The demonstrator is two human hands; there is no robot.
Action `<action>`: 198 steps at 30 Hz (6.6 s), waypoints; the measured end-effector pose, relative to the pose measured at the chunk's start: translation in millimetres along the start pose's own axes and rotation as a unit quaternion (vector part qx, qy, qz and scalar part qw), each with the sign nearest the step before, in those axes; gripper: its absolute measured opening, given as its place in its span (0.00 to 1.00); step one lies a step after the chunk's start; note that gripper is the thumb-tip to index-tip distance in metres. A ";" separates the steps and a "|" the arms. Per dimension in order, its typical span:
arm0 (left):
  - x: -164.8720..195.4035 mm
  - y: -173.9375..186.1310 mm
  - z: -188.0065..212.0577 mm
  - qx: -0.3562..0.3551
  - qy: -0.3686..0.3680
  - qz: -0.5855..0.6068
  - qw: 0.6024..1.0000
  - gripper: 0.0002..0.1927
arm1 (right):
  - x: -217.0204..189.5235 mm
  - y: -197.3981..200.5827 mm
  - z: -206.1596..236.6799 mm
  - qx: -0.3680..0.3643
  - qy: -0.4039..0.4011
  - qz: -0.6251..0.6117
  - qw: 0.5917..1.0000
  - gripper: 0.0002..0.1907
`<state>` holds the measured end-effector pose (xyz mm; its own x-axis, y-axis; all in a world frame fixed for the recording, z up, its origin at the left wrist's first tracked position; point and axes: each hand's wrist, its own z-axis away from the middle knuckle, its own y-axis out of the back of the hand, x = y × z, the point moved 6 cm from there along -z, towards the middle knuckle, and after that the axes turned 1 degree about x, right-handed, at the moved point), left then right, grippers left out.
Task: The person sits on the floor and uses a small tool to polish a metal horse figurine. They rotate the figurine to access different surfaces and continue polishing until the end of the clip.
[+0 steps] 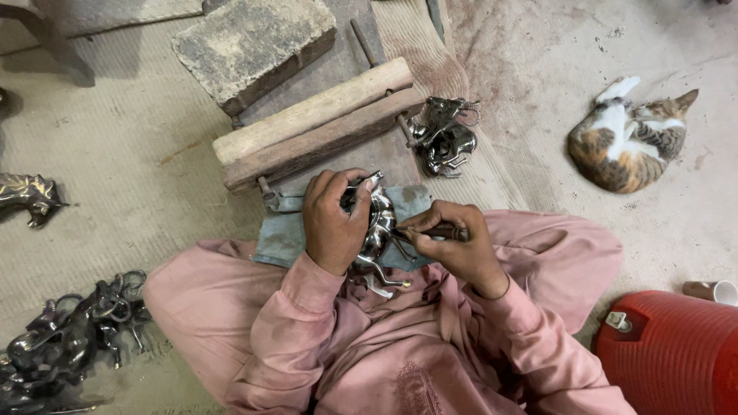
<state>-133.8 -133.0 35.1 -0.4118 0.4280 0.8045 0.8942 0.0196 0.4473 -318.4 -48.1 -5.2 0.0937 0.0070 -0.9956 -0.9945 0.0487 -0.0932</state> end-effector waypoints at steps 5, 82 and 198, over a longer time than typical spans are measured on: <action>2.8 0.9 -0.2 0.005 -0.006 0.000 1.000 0.05 | -18.4 1.0 -17.5 -0.083 0.000 0.123 0.989 0.05; 4.3 15.6 8.9 0.016 -0.008 -0.009 1.000 0.05 | -13.8 -13.9 11.7 0.048 0.020 0.111 0.992 0.04; -38.4 26.8 5.6 0.008 0.114 0.203 0.972 0.16 | -78.0 -38.2 -21.6 -0.182 0.164 0.296 0.923 0.06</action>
<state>-92.9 -143.9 14.0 -0.0510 0.1915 0.9802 0.9931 -0.0944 0.0701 -288.7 -72.0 75.8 -0.4314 -0.3808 -0.8178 -0.8230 -0.2052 0.5297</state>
